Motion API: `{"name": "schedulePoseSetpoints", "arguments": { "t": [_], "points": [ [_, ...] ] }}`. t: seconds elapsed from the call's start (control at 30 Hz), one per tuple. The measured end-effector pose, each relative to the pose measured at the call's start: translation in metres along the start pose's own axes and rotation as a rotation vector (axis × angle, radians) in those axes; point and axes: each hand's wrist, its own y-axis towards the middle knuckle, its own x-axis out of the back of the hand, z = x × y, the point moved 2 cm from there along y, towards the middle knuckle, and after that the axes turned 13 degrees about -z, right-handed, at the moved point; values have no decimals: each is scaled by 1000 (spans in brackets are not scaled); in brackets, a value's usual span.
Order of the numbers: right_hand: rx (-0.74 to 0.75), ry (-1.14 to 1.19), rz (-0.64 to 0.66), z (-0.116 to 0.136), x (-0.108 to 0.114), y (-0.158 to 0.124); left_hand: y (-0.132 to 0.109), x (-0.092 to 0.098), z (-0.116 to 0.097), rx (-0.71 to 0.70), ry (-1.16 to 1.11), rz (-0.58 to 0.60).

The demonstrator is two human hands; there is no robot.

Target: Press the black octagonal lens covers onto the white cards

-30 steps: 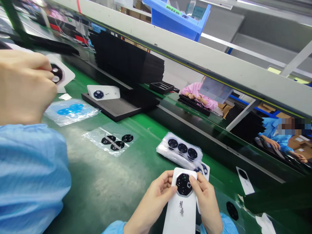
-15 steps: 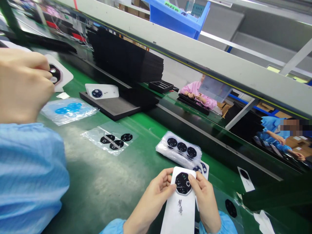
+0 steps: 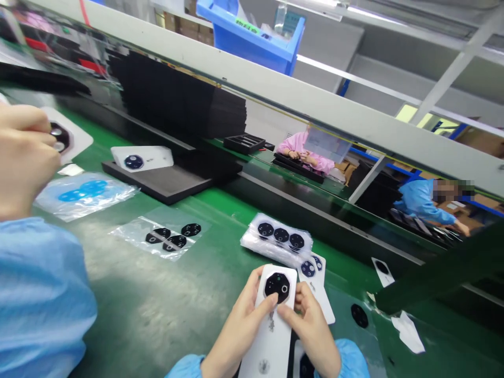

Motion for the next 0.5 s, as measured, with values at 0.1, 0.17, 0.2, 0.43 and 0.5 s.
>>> {"name": "schedulePoseSetpoints", "arguments": {
  "t": [0.1,0.17,0.2,0.43,0.5],
  "points": [
    [-36,55,-4,-8,6,-15,-6,-3,-6,-35,-19,-66],
    [-3,46,-2,-14,10,-26,-9,-5,-12,-64,-21,-124],
    [10,28,-2,-16,13,-30,-9,-6,-13,-73,-18,-144],
    [155,-181,-289,28,67,-3,1,-1,-5,-328,50,-234],
    [190,-218,-385,51,89,31,6,4,1,-376,110,-274]
  ]
}}
